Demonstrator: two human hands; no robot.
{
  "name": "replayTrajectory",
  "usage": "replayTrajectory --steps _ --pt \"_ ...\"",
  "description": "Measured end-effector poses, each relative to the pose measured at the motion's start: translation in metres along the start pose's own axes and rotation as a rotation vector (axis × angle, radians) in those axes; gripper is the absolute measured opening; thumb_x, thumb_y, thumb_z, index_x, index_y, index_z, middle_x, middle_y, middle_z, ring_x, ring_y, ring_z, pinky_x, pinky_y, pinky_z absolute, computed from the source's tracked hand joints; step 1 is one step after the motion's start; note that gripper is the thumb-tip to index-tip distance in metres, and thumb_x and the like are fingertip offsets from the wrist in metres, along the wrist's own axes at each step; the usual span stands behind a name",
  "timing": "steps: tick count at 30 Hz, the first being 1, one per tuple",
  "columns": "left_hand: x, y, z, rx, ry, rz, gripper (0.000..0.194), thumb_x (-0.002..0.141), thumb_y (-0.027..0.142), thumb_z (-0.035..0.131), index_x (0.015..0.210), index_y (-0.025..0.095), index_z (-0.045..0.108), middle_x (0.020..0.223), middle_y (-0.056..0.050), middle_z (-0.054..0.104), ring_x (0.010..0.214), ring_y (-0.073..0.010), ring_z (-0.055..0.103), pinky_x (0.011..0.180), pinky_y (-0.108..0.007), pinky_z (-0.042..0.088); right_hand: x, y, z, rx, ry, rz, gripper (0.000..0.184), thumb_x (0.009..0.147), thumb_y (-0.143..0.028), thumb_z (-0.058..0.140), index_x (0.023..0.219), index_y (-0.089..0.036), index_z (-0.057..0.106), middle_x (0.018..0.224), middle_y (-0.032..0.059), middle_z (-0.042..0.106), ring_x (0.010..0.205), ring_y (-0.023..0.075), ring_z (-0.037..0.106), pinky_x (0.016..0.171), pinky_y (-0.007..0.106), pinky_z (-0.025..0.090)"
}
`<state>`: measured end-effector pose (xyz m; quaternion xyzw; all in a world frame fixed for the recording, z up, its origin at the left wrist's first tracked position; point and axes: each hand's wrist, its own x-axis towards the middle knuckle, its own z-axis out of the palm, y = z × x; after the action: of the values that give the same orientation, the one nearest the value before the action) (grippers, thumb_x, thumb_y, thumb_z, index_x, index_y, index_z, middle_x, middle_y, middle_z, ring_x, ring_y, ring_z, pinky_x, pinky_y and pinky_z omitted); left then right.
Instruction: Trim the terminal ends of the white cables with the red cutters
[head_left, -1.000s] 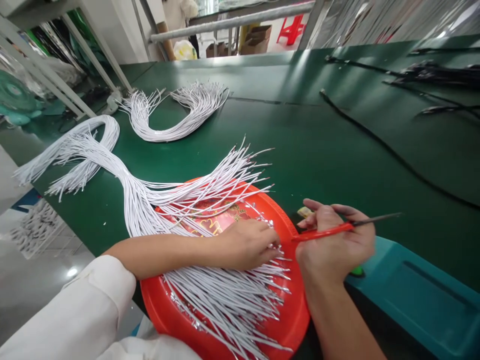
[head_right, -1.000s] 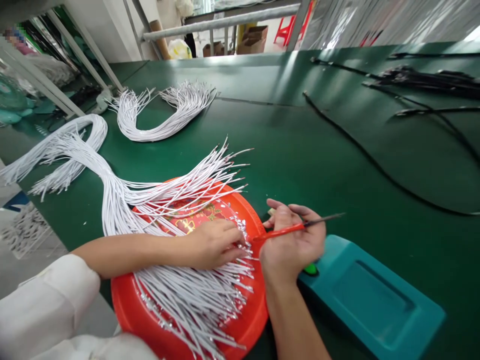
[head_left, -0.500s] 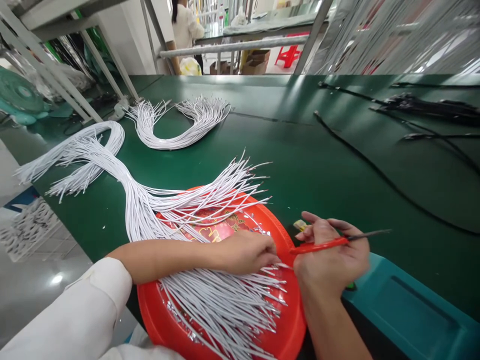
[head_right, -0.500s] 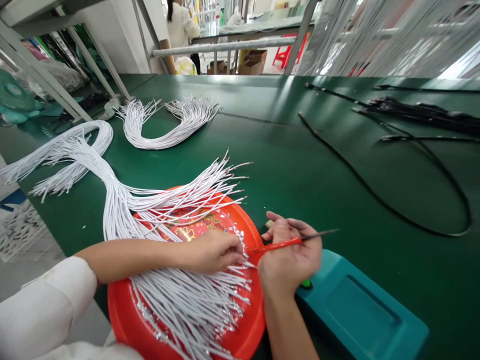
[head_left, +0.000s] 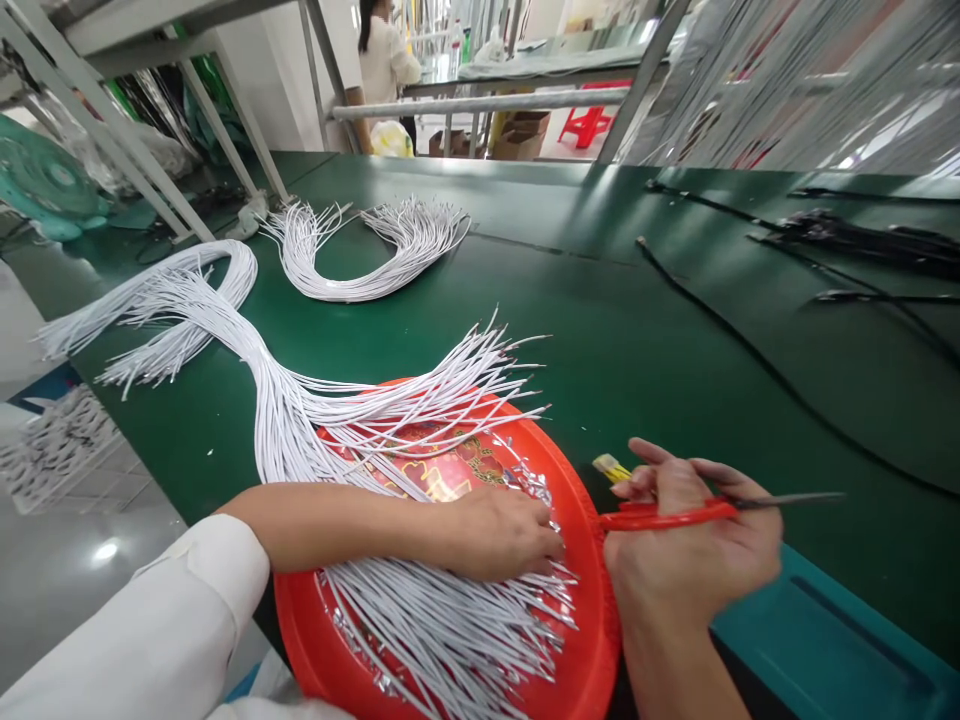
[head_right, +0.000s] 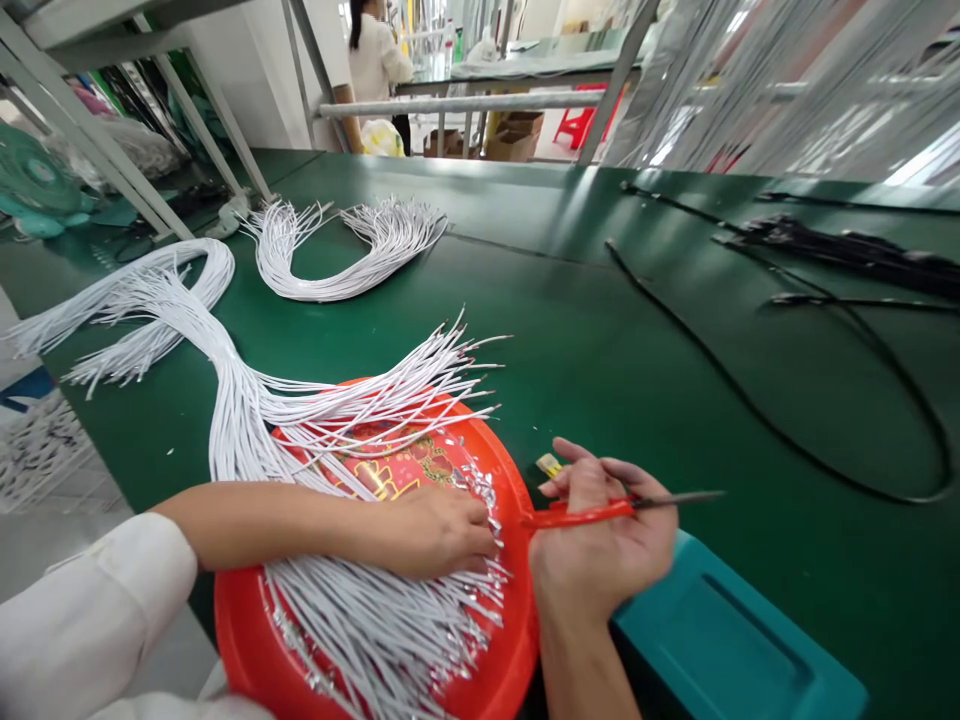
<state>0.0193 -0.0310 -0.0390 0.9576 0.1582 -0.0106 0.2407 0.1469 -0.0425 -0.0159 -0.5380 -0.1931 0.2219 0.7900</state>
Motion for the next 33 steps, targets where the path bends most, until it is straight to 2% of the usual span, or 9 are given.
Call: replayTrajectory --steps 4,6,9,12,15,19,24,28,33 --pt "0.000 0.001 -0.007 -0.198 0.077 -0.143 0.019 0.087 0.022 0.047 0.091 0.014 0.064 0.084 -0.007 0.065 0.076 -0.0147 0.059 0.066 -0.024 0.043 0.004 -0.007 0.000 -0.014 0.020 0.012 0.024 0.060 -0.016 0.065 0.078 -0.020 0.051 0.066 -0.0002 0.068 0.046 0.0103 0.052 0.046 0.024 0.040" --pt "0.002 0.000 -0.014 -0.406 0.153 -0.277 0.017 0.085 0.020 0.049 0.091 0.014 0.063 0.084 -0.006 0.066 0.075 -0.0127 0.059 0.069 -0.023 0.043 0.006 -0.011 -0.001 -0.014 0.032 -0.003 0.023 0.060 -0.016 0.064 0.078 -0.022 0.050 0.066 -0.0002 0.068 0.045 0.0103 0.050 0.045 0.025 0.039" --pt "0.006 -0.001 -0.027 -0.820 0.315 -0.467 0.020 0.084 0.022 0.051 0.098 0.012 0.062 0.078 -0.004 0.064 0.067 -0.0093 0.057 0.063 -0.021 0.044 0.007 -0.013 -0.003 -0.030 0.035 -0.029 0.020 0.063 -0.016 0.063 0.078 -0.023 0.051 0.067 -0.0005 0.067 0.047 0.0112 0.050 0.046 0.026 0.039" --pt "0.006 -0.003 -0.040 -1.044 0.469 -0.516 0.026 0.084 0.027 0.052 0.100 0.010 0.064 0.072 -0.002 0.061 0.060 -0.0068 0.052 0.057 -0.019 0.041 0.002 -0.010 -0.004 -0.084 -0.079 0.058 0.021 0.064 -0.017 0.067 0.078 -0.022 0.053 0.067 -0.0014 0.066 0.049 0.0102 0.051 0.049 0.025 0.042" --pt "0.001 -0.004 -0.049 -1.004 0.570 -0.487 0.025 0.082 0.028 0.054 0.092 0.010 0.068 0.070 -0.001 0.061 0.059 -0.0063 0.050 0.057 -0.018 0.040 -0.007 -0.008 -0.005 -0.112 -0.226 0.158 0.024 0.061 -0.021 0.072 0.078 -0.020 0.055 0.070 0.0002 0.067 0.049 0.0098 0.053 0.050 0.024 0.043" --pt "-0.006 -0.006 -0.051 -0.894 0.633 -0.460 0.025 0.079 0.033 0.057 0.084 0.012 0.072 0.068 -0.002 0.064 0.064 -0.0086 0.051 0.060 -0.019 0.041 -0.015 -0.014 -0.002 -0.122 -0.252 0.162 0.028 0.059 -0.022 0.074 0.079 -0.019 0.055 0.076 0.0035 0.070 0.052 0.0102 0.055 0.053 0.025 0.044" --pt "-0.008 -0.009 -0.046 -0.821 0.632 -0.443 0.024 0.079 0.032 0.058 0.083 0.013 0.073 0.070 -0.002 0.067 0.063 -0.0089 0.054 0.059 -0.019 0.042 -0.020 -0.019 -0.001 -0.222 -0.277 0.173 0.027 0.061 -0.026 0.075 0.080 -0.019 0.056 0.078 0.0042 0.069 0.060 0.0137 0.061 0.059 0.028 0.048" --pt "-0.008 -0.010 -0.047 -0.820 0.617 -0.415 0.022 0.079 0.028 0.059 0.084 0.013 0.073 0.073 -0.003 0.069 0.065 -0.0093 0.057 0.060 -0.018 0.042 -0.022 -0.013 -0.003 -0.348 -0.300 0.106 0.026 0.063 -0.030 0.076 0.079 -0.019 0.058 0.073 0.0016 0.066 0.062 0.0135 0.060 0.059 0.026 0.048" --pt "-0.007 -0.008 -0.052 -0.855 0.511 -0.452 0.020 0.080 0.023 0.057 0.086 0.012 0.072 0.076 -0.003 0.069 0.066 -0.0090 0.058 0.065 -0.019 0.044 -0.022 -0.009 -0.005 -0.405 -0.322 0.006 0.026 0.065 -0.033 0.073 0.078 -0.019 0.056 0.074 0.0018 0.063 0.067 0.0157 0.061 0.064 0.030 0.050"
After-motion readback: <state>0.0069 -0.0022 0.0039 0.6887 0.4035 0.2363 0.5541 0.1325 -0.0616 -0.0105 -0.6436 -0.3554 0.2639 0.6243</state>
